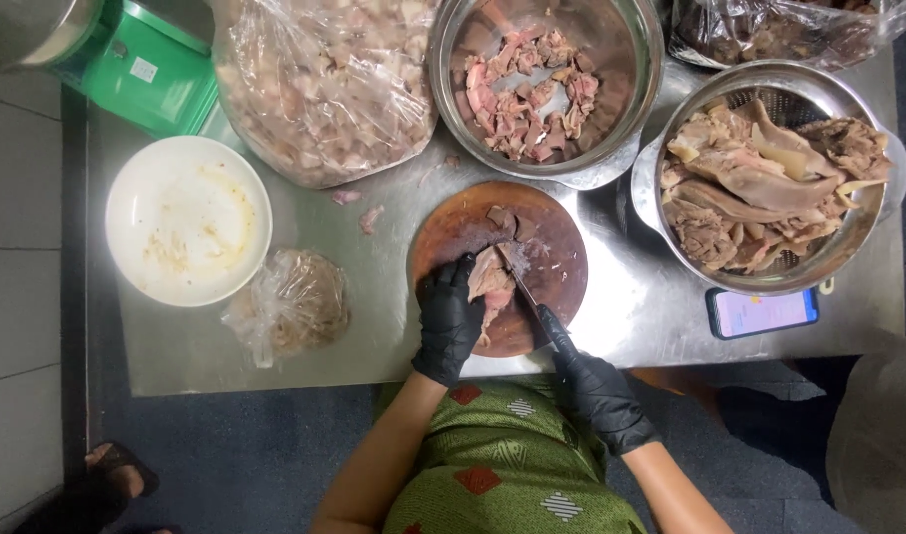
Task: Cutting and sorting pieces of cooked meat on a wooden cutting board and placing them into metal bowls.
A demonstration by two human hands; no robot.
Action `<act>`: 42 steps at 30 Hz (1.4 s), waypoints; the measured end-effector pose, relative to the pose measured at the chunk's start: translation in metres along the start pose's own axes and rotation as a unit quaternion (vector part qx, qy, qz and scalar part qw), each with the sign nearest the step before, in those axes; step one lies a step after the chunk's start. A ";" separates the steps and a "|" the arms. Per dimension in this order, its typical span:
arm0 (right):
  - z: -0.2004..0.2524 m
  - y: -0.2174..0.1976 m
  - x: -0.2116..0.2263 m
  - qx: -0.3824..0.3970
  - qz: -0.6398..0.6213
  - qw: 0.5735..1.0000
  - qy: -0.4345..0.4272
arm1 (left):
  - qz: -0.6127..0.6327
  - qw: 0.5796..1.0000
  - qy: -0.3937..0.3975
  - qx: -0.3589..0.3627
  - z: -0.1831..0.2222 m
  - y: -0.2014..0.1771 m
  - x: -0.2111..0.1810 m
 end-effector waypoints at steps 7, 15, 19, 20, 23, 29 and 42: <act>-0.035 -0.025 0.034 0.116 -0.021 0.993 0.023 | -0.015 0.998 0.035 0.044 0.000 0.002 0.009; -0.058 -0.104 0.139 0.059 -0.068 0.993 -0.076 | 0.078 0.994 0.028 0.070 -0.005 -0.010 0.010; -0.028 -0.091 0.111 0.116 -0.074 0.983 0.120 | 0.000 0.995 0.091 0.030 -0.015 -0.019 0.022; -0.018 -0.087 0.100 0.129 -0.079 0.982 0.114 | -0.023 0.988 0.153 0.016 -0.014 -0.021 0.027; 0.003 -0.085 0.068 0.162 -0.093 0.977 0.098 | -0.095 0.976 0.194 0.013 -0.009 -0.020 0.024; -0.003 -0.047 0.050 0.147 -0.071 0.985 0.061 | -0.066 0.983 0.170 -0.001 -0.002 -0.010 0.026; -0.085 -0.098 0.163 0.064 -0.032 0.986 -0.150 | 0.009 0.981 0.194 -0.023 -0.004 0.002 0.042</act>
Point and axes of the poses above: each hand's wrist, its own z-axis away from the middle knuckle, its own y-axis out of the palm, x = y × z, the point moved 2 cm from there along -z, towards the middle knuckle, and after that the axes turned 6 degrees about -z, right-handed, at the moved point
